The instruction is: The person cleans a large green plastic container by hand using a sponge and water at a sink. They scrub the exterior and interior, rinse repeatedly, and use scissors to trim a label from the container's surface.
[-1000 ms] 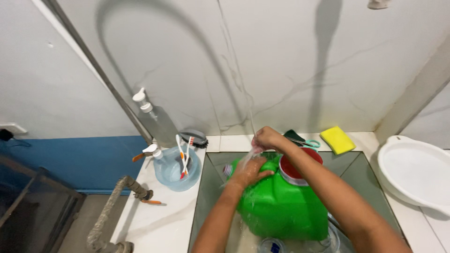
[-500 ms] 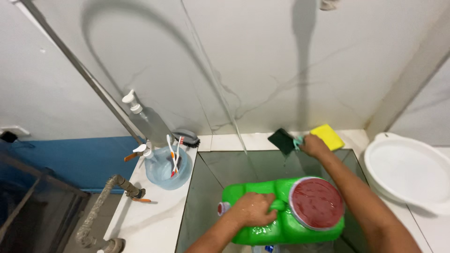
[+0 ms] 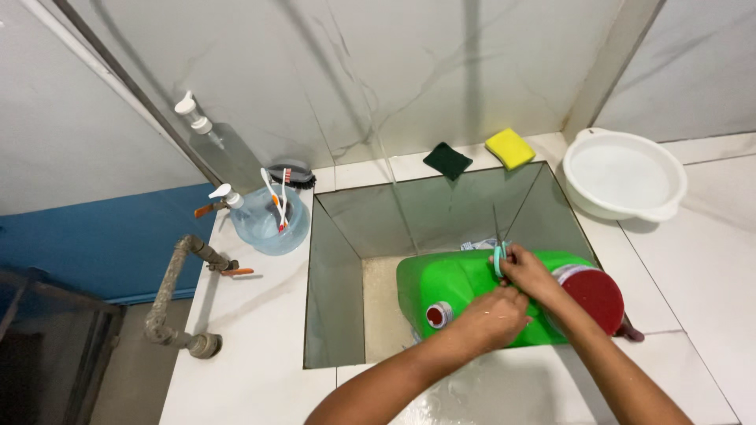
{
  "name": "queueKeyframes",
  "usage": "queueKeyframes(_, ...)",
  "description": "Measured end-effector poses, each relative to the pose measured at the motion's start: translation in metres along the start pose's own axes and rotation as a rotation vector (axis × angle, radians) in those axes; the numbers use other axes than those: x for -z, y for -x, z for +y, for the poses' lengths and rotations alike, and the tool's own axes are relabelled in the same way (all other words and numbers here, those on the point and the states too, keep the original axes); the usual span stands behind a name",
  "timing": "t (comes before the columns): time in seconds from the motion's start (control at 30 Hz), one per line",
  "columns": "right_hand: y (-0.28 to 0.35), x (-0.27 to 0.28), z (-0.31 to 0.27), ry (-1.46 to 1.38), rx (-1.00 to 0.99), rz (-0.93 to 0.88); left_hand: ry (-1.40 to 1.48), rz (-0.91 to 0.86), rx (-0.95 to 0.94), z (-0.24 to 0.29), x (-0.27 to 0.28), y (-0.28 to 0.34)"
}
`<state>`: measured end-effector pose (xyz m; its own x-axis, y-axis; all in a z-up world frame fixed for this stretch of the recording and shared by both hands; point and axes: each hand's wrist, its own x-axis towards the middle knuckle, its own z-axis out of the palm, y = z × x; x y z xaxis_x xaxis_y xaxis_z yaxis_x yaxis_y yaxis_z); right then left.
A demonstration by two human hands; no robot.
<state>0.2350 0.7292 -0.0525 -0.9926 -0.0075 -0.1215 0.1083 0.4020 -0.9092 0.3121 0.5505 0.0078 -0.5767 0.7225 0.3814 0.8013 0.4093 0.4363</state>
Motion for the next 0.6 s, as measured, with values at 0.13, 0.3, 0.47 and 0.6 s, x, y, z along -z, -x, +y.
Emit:
queueKeyframes(0.13, 0.046, -0.014, -0.028, 0.159, -0.017, 0.21, -0.185, 0.233, -0.203, -0.024, 0.068, 0.056)
queueKeyframes(0.3, 0.079, -0.039, -0.057, 0.525, 0.1, 0.44, -0.536, 0.097, -0.252, -0.044, 0.09, 0.105)
queueKeyframes(0.47, 0.083, -0.049, -0.059, 0.5, 0.198, 0.54, -0.518, 0.221, -0.043, -0.055, 0.039, 0.091)
queueKeyframes(0.6, 0.082, -0.047, -0.054, 0.522, 0.148, 0.524, -0.404, 0.258, 0.183, -0.056, 0.014, 0.086)
